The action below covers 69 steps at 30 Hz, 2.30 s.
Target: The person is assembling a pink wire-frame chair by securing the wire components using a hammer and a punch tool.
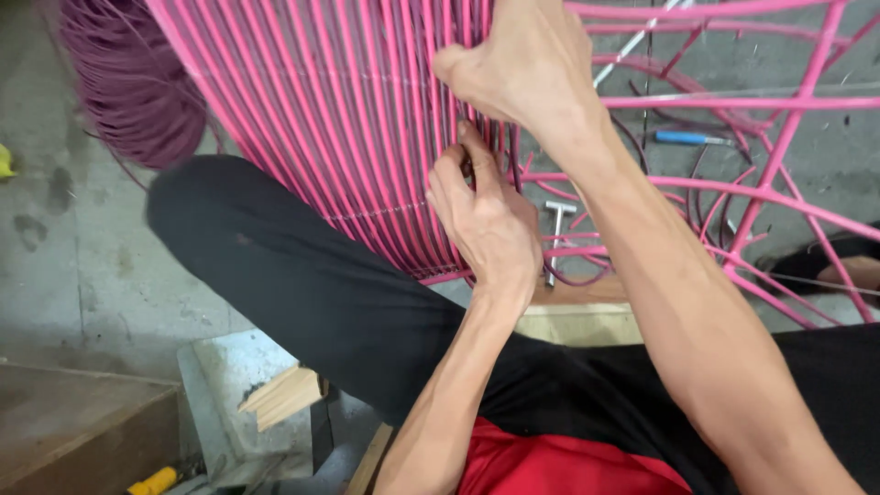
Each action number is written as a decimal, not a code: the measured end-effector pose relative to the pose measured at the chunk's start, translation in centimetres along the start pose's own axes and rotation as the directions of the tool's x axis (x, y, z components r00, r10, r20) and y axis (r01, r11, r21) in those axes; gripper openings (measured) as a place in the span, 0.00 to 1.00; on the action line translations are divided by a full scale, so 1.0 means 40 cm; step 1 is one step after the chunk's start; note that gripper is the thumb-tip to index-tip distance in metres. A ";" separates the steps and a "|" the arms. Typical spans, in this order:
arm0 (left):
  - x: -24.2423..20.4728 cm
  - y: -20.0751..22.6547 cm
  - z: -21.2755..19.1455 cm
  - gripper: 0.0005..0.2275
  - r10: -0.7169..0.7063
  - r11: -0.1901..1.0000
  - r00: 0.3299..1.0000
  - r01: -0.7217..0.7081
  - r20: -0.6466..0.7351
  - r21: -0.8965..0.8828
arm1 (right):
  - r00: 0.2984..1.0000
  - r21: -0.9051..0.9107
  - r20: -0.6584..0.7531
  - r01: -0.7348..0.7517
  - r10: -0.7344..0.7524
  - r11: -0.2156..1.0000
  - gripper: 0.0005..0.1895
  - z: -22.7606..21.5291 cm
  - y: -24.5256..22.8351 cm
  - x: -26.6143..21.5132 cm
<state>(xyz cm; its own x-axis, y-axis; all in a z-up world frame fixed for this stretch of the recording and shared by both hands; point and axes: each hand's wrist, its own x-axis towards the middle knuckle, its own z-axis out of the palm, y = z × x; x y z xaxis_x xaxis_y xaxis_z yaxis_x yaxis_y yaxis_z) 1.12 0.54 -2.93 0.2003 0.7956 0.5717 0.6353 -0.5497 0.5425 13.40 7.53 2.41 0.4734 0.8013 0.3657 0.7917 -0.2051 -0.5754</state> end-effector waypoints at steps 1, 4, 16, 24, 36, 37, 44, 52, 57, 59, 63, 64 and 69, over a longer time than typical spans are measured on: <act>0.001 -0.003 -0.003 0.22 0.005 1.000 1.000 -0.005 0.015 -0.003 | 0.993 0.003 0.076 -0.094 0.094 0.996 0.28 -0.018 -0.017 0.005; 0.011 -0.004 -0.018 0.22 0.037 0.999 0.999 -0.037 0.023 -0.021 | 0.981 0.062 0.134 -0.147 0.137 0.987 0.42 0.005 0.064 -0.008; 0.014 0.001 -0.070 0.29 -0.037 0.992 0.996 0.047 0.084 -0.113 | 0.966 0.280 0.033 -0.257 0.258 0.925 0.52 0.037 0.013 -0.050; 0.000 -0.004 0.006 0.26 0.001 1.000 1.000 -0.001 -0.010 0.027 | 0.982 0.195 -0.047 -0.173 0.185 0.965 0.52 0.118 0.052 -0.076; 0.035 -0.034 -0.029 0.27 0.113 0.992 0.992 -0.110 -0.052 0.053 | 0.987 0.239 -0.038 -0.146 0.159 0.960 0.50 0.075 0.057 -0.100; 0.044 -0.045 -0.034 0.24 0.088 0.996 0.996 -0.088 0.014 -0.011 | 0.994 0.203 -0.092 -0.042 0.062 0.978 0.47 0.063 0.068 -0.103; 0.281 -0.080 -0.091 0.23 0.262 0.965 0.965 -0.263 -0.030 -0.016 | 0.985 0.171 -0.172 0.038 -0.008 0.984 0.20 -0.031 0.005 -0.168; 0.369 -0.052 0.028 0.32 0.348 0.846 0.827 -0.480 0.442 0.232 | 0.983 -0.002 -0.171 0.064 -0.063 0.998 0.12 0.018 0.037 -0.195; 0.316 -0.050 0.029 0.32 0.353 0.830 0.806 -0.505 0.476 0.239 | 0.975 -0.040 -0.194 0.098 -0.104 0.994 0.15 0.029 0.048 -0.210; 0.300 -0.032 0.016 0.34 0.312 0.847 0.793 -0.481 0.523 0.226 | 0.980 -0.061 -0.174 0.087 -0.096 0.994 0.15 0.036 0.065 -0.220; 0.229 -0.035 0.013 0.31 0.331 0.820 0.792 -0.511 0.513 0.259 | 0.951 0.009 -0.283 0.131 -0.124 0.991 0.15 0.028 0.049 -0.246; 0.216 -0.034 0.002 0.32 0.335 0.845 0.791 -0.492 0.511 0.208 | 0.922 0.054 -0.363 0.168 -0.137 0.984 0.17 0.021 0.046 -0.249; 0.108 -0.047 -0.017 0.34 0.379 0.912 0.836 -0.411 0.397 -0.006 | 0.878 0.207 -0.464 0.237 -0.117 0.949 0.21 -0.013 0.048 -0.261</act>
<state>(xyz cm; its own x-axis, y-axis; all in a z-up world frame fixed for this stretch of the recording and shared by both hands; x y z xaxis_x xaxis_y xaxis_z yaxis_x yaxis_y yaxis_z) 0.28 4.84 -1.07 0.7048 0.5575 0.4388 0.4925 -0.8296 0.2630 10.18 -1.52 -2.11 0.5019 0.4667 0.7282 0.7835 0.1114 -0.6114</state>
